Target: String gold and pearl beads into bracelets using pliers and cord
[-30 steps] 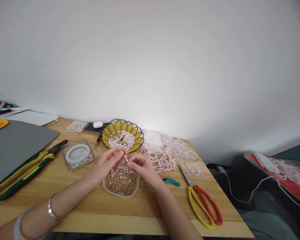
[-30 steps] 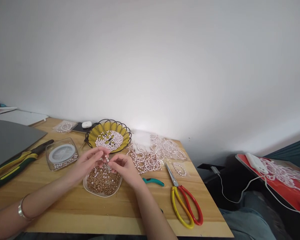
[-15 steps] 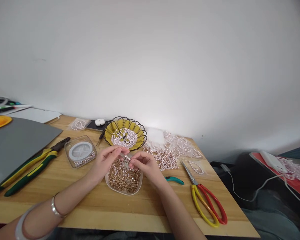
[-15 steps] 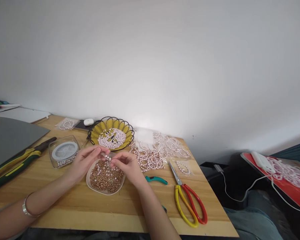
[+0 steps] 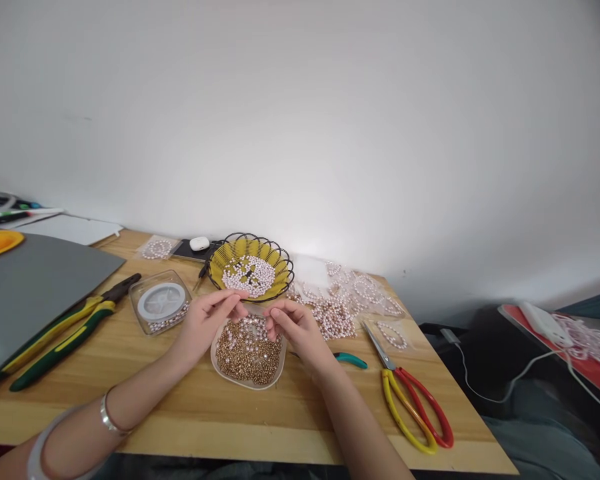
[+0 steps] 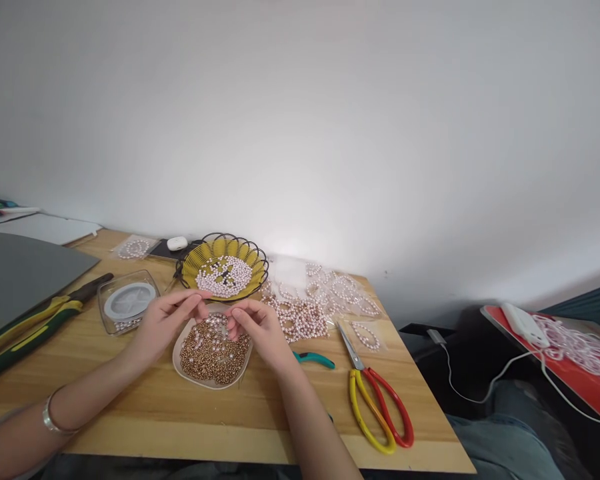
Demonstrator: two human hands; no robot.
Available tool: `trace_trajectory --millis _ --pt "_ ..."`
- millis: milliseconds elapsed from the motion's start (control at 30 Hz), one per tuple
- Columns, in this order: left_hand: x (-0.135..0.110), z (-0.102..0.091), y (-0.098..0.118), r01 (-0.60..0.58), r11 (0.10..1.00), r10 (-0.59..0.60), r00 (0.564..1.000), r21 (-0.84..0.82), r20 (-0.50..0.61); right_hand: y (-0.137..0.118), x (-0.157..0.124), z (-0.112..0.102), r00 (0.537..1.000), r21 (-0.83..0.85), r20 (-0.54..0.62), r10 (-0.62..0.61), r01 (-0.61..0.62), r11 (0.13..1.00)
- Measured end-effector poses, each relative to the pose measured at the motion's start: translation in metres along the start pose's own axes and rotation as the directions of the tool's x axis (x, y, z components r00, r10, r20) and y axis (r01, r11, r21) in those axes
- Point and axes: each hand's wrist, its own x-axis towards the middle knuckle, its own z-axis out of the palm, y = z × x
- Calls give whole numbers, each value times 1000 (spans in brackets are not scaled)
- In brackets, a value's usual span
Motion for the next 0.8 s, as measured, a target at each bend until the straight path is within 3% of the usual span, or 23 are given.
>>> trace_trajectory --millis 167,333,533,633,700,733,800 --pt "-1 2 -1 56 997 -60 992 45 113 -1 -3 2 991 -232 85 -102 120 965" --pt "-3 4 -5 98 994 -109 960 57 258 1 -4 9 946 -496 251 -204 307 813" --pt "-1 4 -3 89 994 -105 946 66 307 -8 -5 7 940 -644 304 -159 325 693" --pt "0 3 -3 89 993 -107 951 74 289 -22 -10 -28 978 -710 190 -90 200 675" --pt "0 3 -3 88 993 -107 954 80 281 -31 -14 -67 999 -767 -5 -50 28 641" --pt "-1 3 -4 87 993 -107 954 83 280 -34 -16 -89 992 -791 -125 -25 -84 606" --pt "-1 4 -4 86 992 -108 953 88 285 -37 -19 -133 934 -801 -356 26 -319 507"
